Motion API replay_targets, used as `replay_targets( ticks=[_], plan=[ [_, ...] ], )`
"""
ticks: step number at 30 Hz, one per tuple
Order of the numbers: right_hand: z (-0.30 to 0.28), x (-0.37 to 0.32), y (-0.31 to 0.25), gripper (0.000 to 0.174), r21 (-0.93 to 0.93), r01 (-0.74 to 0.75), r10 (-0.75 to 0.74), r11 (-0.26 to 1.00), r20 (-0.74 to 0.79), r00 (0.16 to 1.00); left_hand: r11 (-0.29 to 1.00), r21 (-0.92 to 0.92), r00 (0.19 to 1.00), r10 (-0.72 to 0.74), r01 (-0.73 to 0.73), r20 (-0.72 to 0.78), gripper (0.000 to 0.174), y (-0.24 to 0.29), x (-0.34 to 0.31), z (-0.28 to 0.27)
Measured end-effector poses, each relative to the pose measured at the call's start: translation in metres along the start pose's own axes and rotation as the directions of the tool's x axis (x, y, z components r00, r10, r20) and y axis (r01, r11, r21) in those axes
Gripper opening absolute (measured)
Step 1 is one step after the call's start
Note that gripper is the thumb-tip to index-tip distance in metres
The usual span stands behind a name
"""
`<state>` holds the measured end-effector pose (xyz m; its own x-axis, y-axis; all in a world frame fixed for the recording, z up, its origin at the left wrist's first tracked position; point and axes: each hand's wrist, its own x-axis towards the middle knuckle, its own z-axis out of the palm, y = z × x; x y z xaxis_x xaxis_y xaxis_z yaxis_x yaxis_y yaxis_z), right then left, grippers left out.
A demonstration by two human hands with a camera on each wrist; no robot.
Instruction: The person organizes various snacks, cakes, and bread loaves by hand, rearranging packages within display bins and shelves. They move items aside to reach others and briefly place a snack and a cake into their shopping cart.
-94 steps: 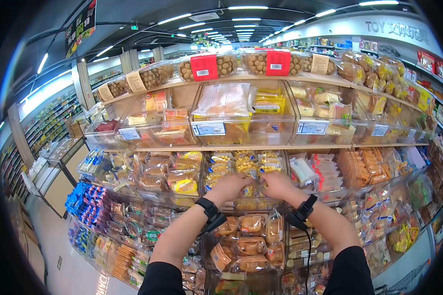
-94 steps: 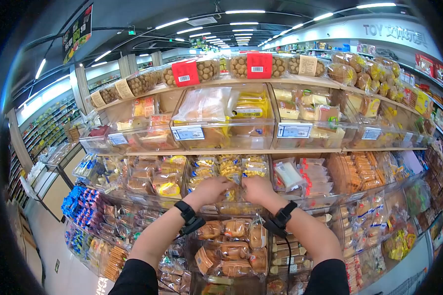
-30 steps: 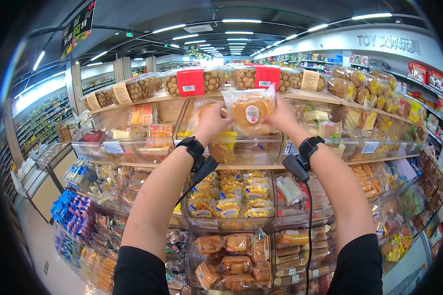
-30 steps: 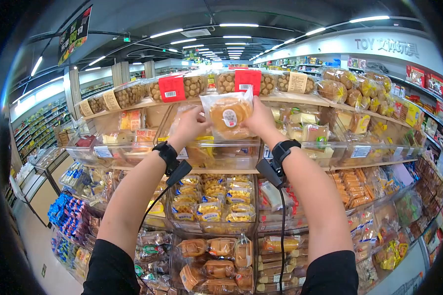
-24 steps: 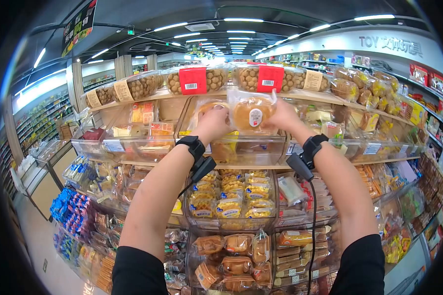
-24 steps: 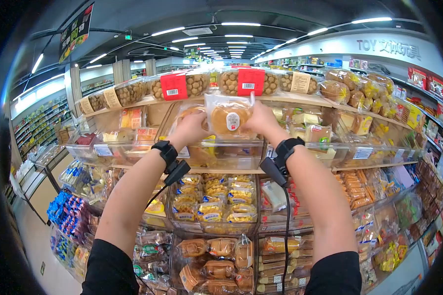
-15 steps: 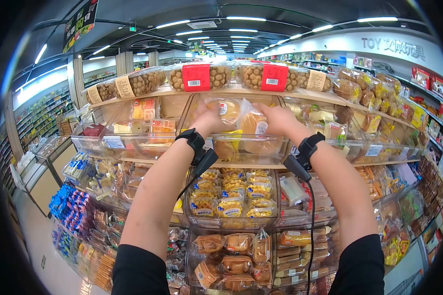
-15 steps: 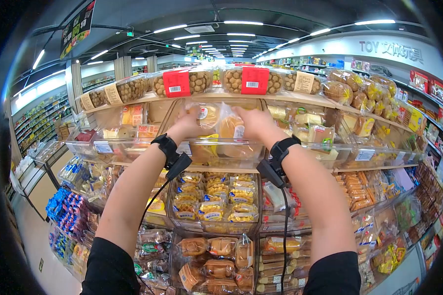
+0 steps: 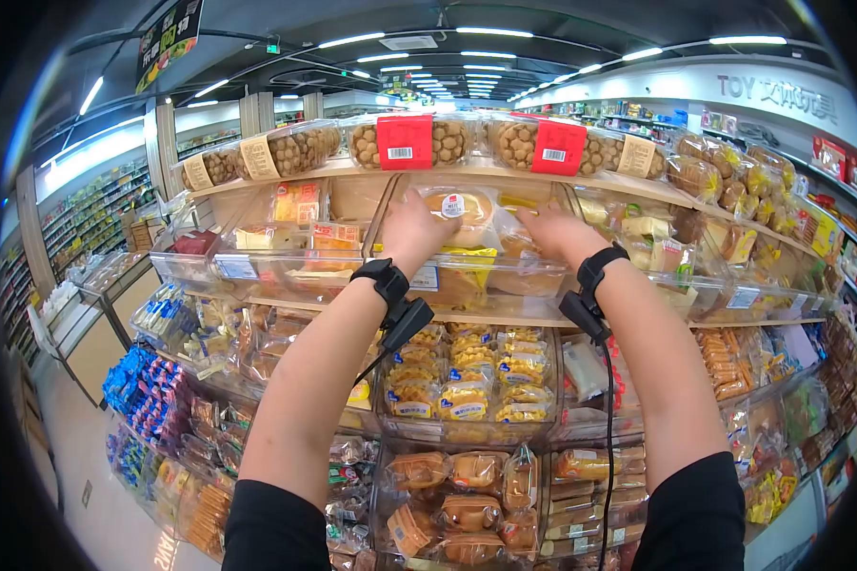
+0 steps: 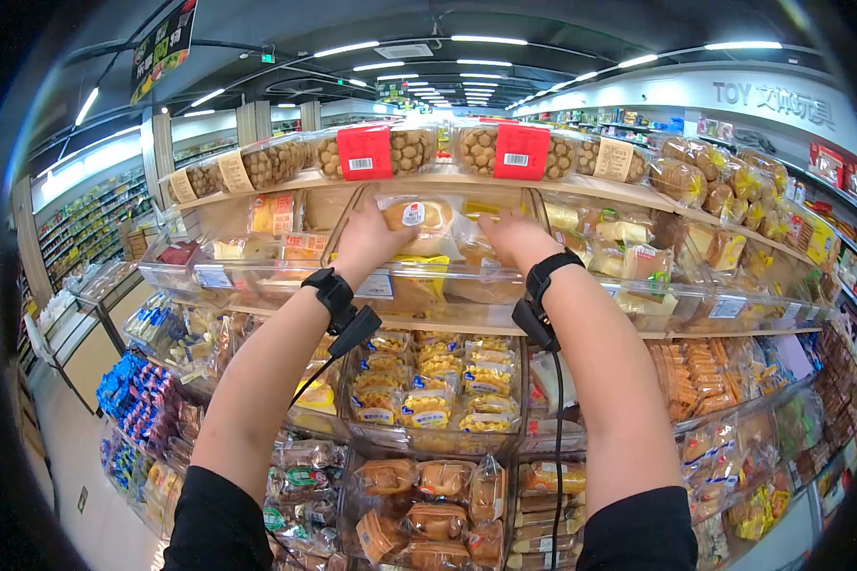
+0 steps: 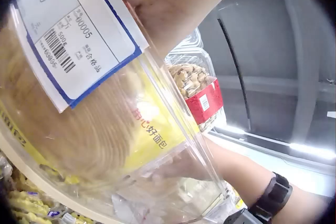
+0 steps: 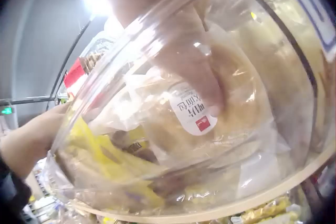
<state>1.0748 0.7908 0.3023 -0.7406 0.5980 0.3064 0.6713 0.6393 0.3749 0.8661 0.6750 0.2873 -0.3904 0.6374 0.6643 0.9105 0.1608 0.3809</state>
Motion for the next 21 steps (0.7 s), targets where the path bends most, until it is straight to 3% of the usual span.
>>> replay_targets(
  ticks=[2,5,8,9,11,12,14,15,17,18,19,21],
  plan=[
    [0.006,0.001,0.001,0.053,-0.023,0.002,-0.002,1.000,0.016,1.000,0.993,-0.023,0.988,-0.111,0.114,0.105,0.080,0.004,0.001,-0.001],
    [0.008,0.001,-0.001,0.052,-0.105,0.019,-0.020,0.994,-0.010,1.000,0.980,-0.057,0.965,-0.175,0.189,0.193,0.081,0.008,0.000,-0.006],
    [0.005,-0.002,0.000,0.050,-0.154,0.010,-0.016,0.988,-0.039,0.999,0.977,-0.129,0.977,-0.152,0.172,0.151,0.080,-0.005,0.012,0.006],
    [0.001,-0.003,0.000,0.049,-0.060,0.015,-0.017,0.998,-0.031,0.999,0.977,-0.130,0.978,-0.147,0.166,0.148,0.080,-0.008,0.013,0.009],
    [-0.004,-0.002,0.005,0.049,0.029,0.025,-0.024,0.999,-0.033,0.999,0.914,-0.404,0.993,-0.082,0.043,-0.081,0.078,-0.017,0.014,0.011],
    [-0.005,-0.001,0.013,0.052,0.256,0.108,-0.077,0.961,-0.128,0.989,0.914,-0.404,0.993,-0.081,0.039,-0.088,0.078,-0.019,0.018,0.009],
    [-0.011,-0.006,0.022,0.060,0.639,0.243,-0.061,0.730,-0.293,0.954,0.820,-0.496,0.956,-0.282,0.286,0.085,0.066,-0.022,0.024,0.006],
    [-0.013,-0.009,0.023,0.060,0.638,0.244,-0.060,0.731,-0.295,0.953,0.820,-0.497,0.956,-0.280,0.283,0.083,0.066,-0.026,0.025,0.002],
    [-0.018,-0.016,0.026,0.063,0.786,0.147,0.153,0.600,-0.294,0.944,0.492,-0.830,0.961,-0.058,0.262,0.269,0.046,-0.030,0.023,-0.005],
    [-0.021,-0.020,0.027,0.063,0.787,0.145,0.160,0.600,-0.296,0.942,0.605,-0.764,0.974,-0.109,0.222,0.197,0.028,-0.013,0.013,-0.024],
    [-0.022,-0.023,0.026,0.068,0.816,0.136,0.168,0.562,-0.274,0.947,0.607,-0.763,0.975,-0.101,0.220,0.200,0.028,-0.009,0.013,-0.026],
    [-0.027,-0.031,0.021,0.073,0.847,0.123,0.181,0.517,-0.248,0.952,0.491,-0.869,0.995,-0.095,0.068,0.024,0.021,-0.003,0.013,-0.030]
  ],
)
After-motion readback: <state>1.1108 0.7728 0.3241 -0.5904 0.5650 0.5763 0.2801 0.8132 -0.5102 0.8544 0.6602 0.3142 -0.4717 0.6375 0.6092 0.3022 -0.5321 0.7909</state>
